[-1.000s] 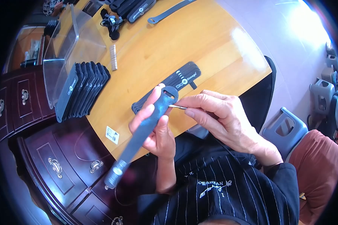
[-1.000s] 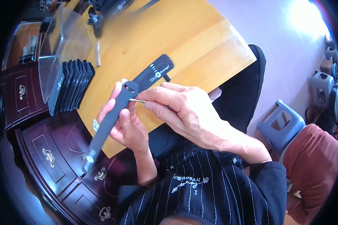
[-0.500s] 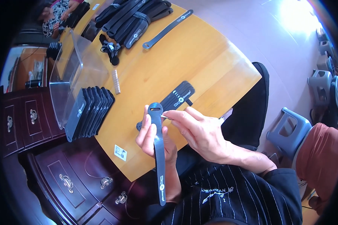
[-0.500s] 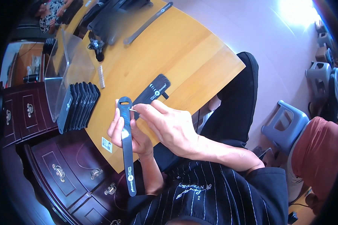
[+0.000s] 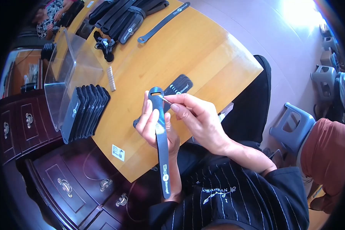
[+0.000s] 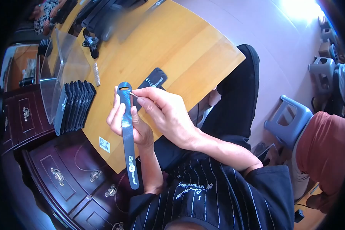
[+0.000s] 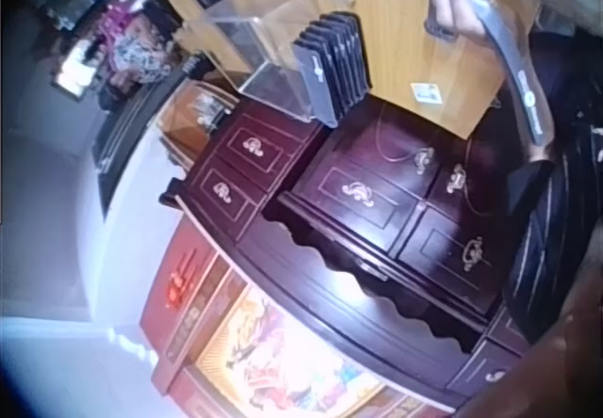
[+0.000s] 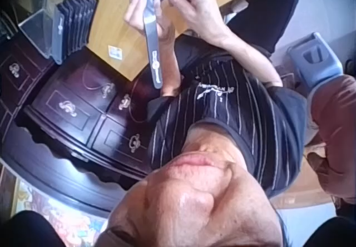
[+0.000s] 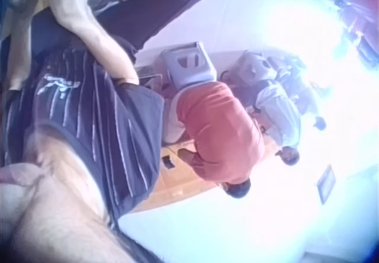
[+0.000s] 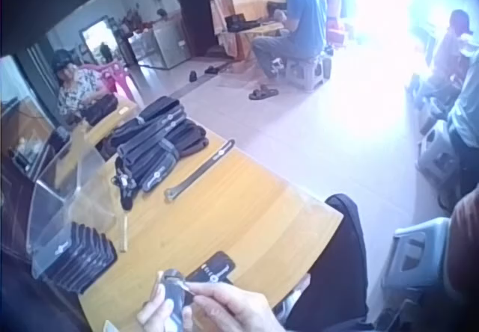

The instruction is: Assembling or adjusting synthetic straps using a small hand tool.

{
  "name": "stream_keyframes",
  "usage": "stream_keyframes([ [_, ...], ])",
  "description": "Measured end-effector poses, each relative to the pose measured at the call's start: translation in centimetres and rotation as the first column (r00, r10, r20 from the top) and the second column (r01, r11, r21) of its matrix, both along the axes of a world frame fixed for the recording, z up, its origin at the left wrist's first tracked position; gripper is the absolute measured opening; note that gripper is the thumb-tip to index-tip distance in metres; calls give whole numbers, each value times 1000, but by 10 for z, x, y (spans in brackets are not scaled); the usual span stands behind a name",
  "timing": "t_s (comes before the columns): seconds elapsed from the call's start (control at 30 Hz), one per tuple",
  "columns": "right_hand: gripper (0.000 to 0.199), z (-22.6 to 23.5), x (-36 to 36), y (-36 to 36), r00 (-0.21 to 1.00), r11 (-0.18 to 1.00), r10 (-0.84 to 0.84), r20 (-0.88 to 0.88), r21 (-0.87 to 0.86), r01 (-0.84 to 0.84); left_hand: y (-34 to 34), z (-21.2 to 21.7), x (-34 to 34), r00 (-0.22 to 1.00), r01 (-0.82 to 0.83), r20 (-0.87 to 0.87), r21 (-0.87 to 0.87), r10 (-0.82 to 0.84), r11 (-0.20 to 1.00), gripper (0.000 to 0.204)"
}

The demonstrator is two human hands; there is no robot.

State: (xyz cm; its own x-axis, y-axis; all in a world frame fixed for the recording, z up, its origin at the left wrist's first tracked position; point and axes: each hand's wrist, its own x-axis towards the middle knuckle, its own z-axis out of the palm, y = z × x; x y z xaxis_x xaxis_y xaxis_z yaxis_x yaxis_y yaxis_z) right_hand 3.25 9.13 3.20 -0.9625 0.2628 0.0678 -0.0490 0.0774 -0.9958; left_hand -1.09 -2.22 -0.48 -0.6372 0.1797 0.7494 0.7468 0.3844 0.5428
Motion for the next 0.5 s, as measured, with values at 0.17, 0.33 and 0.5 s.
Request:
stream_keyframes([
  [0.17,21,-10,-3,4,1000,1000,17,0,7,-17,-2,-7,0,1000,7,-4,67,-7,998,27],
  [0.33,21,-8,-7,1,983,905,-59,-174,407,126,0,-1,5,998,-2,66,113,-6,994,26],
  [0.5,23,5,-11,20,990,963,127,65,-247,-107,3,1,11,992,34,114,209,-59,977,23],
])
